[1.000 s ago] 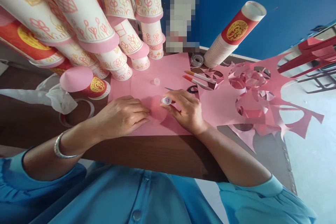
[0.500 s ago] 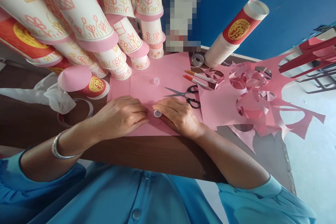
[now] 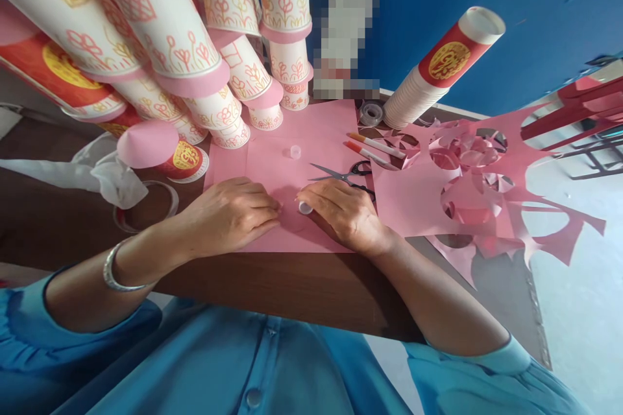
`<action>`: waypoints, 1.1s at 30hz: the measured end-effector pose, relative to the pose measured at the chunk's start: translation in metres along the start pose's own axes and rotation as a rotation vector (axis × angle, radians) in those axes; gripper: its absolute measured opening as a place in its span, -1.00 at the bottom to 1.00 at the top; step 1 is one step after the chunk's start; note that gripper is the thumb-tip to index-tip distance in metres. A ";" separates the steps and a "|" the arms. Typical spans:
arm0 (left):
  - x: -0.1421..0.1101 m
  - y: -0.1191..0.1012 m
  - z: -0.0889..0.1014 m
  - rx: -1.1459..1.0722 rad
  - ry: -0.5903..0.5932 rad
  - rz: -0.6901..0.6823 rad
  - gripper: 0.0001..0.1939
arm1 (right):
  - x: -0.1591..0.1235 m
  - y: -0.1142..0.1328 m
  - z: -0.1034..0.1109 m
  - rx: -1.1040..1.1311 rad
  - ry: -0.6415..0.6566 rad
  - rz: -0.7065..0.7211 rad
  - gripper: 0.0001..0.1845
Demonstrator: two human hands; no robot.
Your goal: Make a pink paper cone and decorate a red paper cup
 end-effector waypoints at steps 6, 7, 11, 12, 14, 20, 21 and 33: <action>0.000 0.001 -0.002 -0.036 0.009 0.030 -0.73 | 0.006 -0.002 0.011 -0.085 -0.124 -0.259 -0.93; 0.000 0.001 -0.002 -0.037 0.008 0.033 -0.74 | 0.006 -0.002 0.011 -0.068 -0.131 -0.294 -0.94; 0.001 0.000 0.001 -0.035 -0.020 0.022 -0.70 | 0.009 0.002 0.002 0.029 -0.122 -0.366 -0.88; 0.001 0.000 0.002 -0.031 -0.025 0.018 -0.68 | 0.009 0.003 -0.001 0.045 -0.126 -0.353 -0.86; 0.002 -0.001 0.003 -0.021 -0.032 0.017 -0.66 | 0.011 0.005 -0.007 0.068 -0.129 -0.312 -0.84; 0.002 0.000 0.004 -0.012 -0.026 0.009 -0.65 | 0.014 0.005 -0.015 0.066 -0.059 -0.232 -0.80; 0.002 0.000 0.004 -0.012 -0.021 0.011 -0.66 | 0.014 0.005 -0.014 0.053 -0.049 -0.239 -0.78; 0.002 0.002 0.001 -0.024 -0.032 0.021 -0.68 | 0.011 -0.004 -0.010 -0.067 -0.019 -0.245 -0.72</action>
Point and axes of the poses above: each hand's wrist, its own x-axis towards the middle knuckle, its own z-axis out of the back of the hand, y = z × x, the point moved 2 cm from there along x, towards the middle knuckle, and after that the axes turned 12 degrees about z, right-handed, at the moved point
